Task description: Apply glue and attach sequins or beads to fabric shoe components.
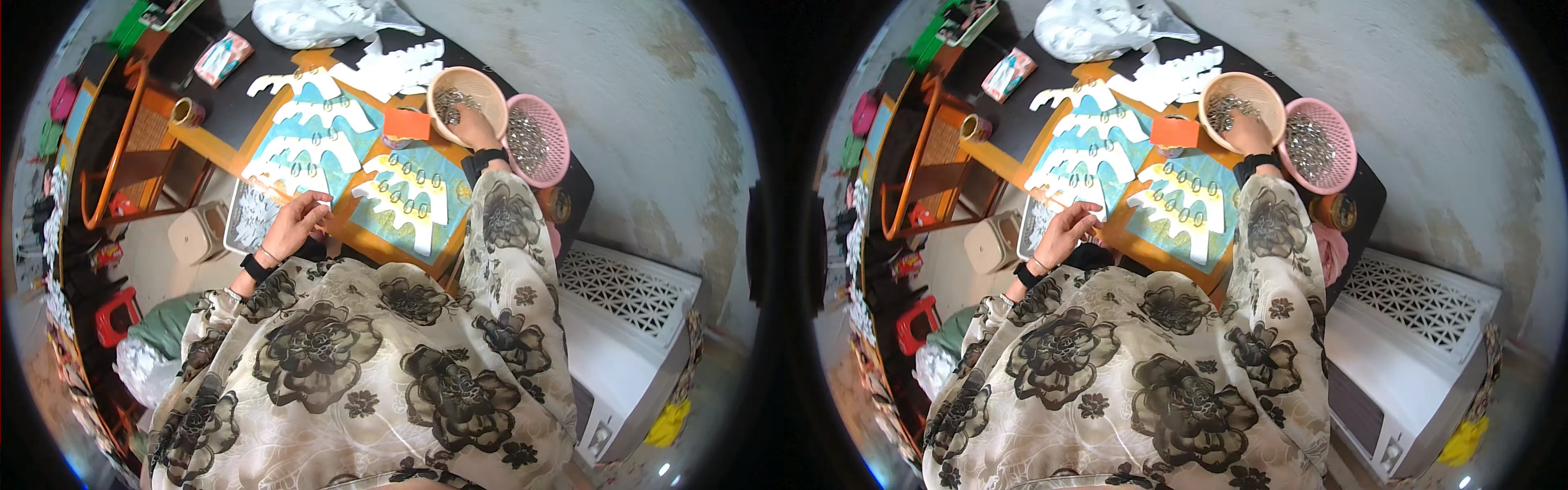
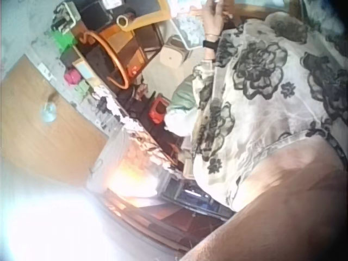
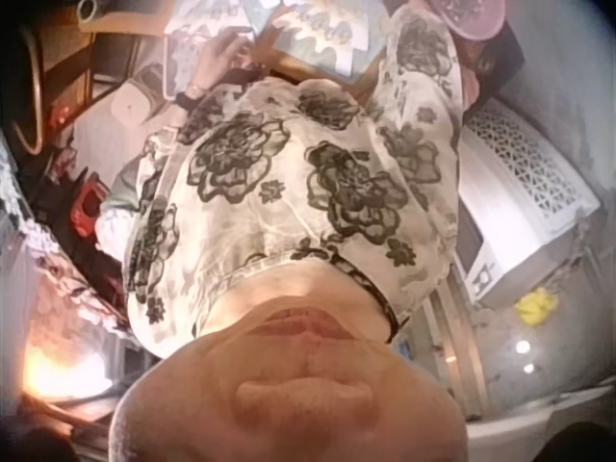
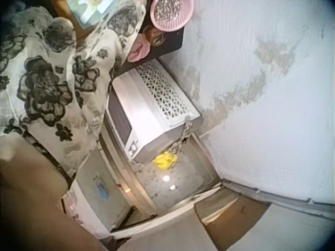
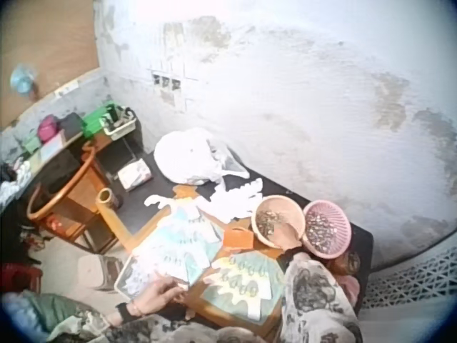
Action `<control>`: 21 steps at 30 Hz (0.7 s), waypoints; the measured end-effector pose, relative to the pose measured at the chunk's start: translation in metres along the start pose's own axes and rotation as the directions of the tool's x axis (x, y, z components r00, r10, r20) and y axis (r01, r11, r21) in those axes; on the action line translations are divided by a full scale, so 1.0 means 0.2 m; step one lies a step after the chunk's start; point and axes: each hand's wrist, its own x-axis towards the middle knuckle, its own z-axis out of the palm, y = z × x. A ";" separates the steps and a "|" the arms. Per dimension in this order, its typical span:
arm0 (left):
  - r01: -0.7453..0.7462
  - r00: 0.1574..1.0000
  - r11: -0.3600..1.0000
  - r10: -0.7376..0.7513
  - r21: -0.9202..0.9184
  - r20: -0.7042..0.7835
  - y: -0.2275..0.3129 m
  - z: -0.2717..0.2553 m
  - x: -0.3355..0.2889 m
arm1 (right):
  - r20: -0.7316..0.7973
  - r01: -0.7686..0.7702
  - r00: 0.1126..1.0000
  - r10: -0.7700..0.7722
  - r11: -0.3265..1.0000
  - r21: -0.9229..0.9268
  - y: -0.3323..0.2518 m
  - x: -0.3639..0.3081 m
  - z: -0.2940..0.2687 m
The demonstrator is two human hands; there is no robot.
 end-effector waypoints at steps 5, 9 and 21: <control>-0.036 0.986 0.998 0.026 -0.058 -0.162 -0.29 0.21 -0.07 | 0.095 -0.167 0.984 0.151 0.968 0.189 0.19 -0.01 0.05; 0.035 0.985 0.999 -0.035 -0.004 -0.168 -0.32 0.21 -0.11 | -0.024 0.049 0.999 -0.045 0.979 0.196 0.14 -0.04 0.08; 0.066 0.996 0.992 -0.072 -0.103 -0.050 -0.42 0.18 -0.01 | -0.081 -0.133 0.972 0.219 0.806 0.577 0.15 -0.12 0.07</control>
